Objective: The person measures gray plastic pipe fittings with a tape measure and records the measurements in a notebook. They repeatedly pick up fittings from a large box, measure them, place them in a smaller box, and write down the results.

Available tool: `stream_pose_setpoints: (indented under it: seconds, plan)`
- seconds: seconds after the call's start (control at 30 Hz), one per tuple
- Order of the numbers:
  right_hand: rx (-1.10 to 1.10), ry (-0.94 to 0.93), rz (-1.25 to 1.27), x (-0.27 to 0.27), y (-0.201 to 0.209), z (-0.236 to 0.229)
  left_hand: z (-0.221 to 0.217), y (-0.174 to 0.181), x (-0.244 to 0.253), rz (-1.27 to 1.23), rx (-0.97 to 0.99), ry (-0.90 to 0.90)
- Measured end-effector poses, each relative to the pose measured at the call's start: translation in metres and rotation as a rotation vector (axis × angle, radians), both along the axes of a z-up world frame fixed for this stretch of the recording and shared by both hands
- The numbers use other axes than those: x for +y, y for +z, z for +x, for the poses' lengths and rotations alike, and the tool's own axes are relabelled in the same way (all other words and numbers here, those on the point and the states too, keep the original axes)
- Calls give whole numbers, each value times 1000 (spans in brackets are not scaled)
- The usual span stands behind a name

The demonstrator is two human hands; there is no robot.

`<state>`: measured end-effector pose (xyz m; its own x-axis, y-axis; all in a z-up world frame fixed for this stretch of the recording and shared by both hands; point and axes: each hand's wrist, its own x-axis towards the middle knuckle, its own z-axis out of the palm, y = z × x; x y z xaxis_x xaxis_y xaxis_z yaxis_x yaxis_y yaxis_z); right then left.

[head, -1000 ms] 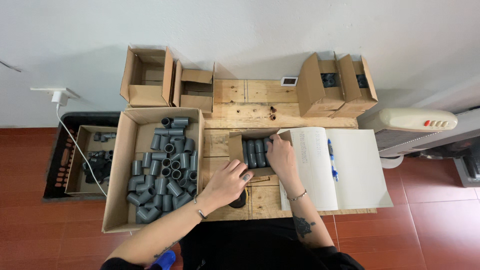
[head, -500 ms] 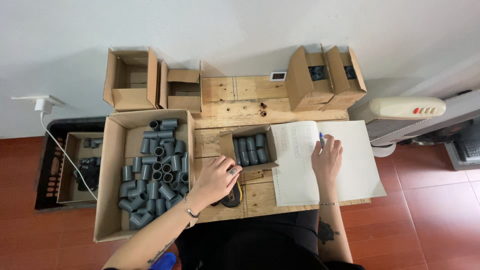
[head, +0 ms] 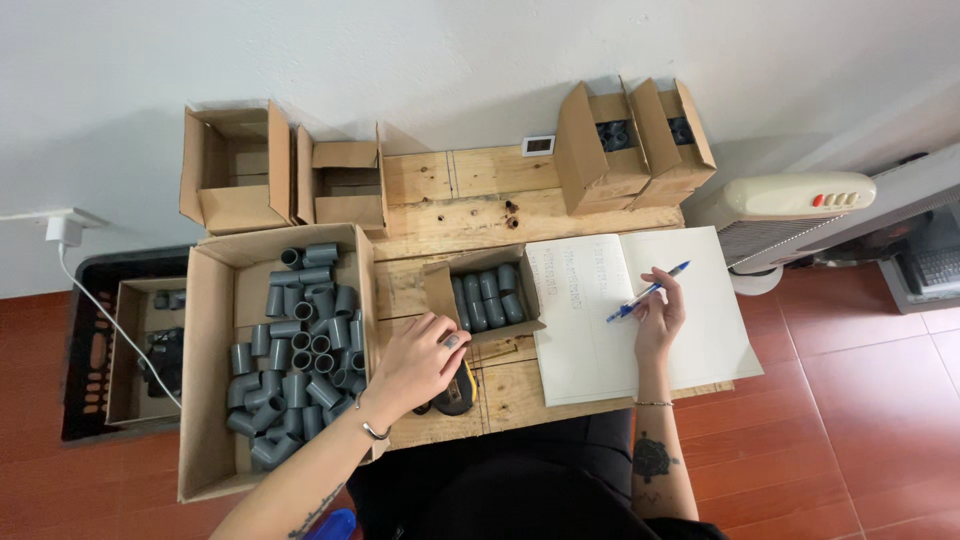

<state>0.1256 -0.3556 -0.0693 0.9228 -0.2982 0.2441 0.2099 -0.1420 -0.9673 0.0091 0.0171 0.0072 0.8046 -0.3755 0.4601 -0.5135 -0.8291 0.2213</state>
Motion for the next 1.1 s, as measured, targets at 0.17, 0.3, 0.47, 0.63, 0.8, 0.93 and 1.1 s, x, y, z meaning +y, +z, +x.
stream_pose_setpoints:
  seconds: [0.17,0.3,0.47,0.63,0.8,0.93,1.1]
  plan:
    - [-63,-89,39,-5,-18,6,1,-6,-1,11,5,0]
    - [-100,-149,37,-8,-37,7,0,-4,0,30,19,6]
    - [-160,-278,-191,-13,-52,7,0,0,-2,31,34,6]
    - [-111,-320,-375,-8,-47,9,-1,-5,-2,28,42,17]
    - [-88,-337,-507,-3,-38,7,-2,-10,-1,37,52,19]
    - [-85,-329,-512,-1,-34,7,-1,-9,-1,25,64,8]
    - [-67,-343,-492,-5,-39,8,-2,-9,-1,32,71,13]
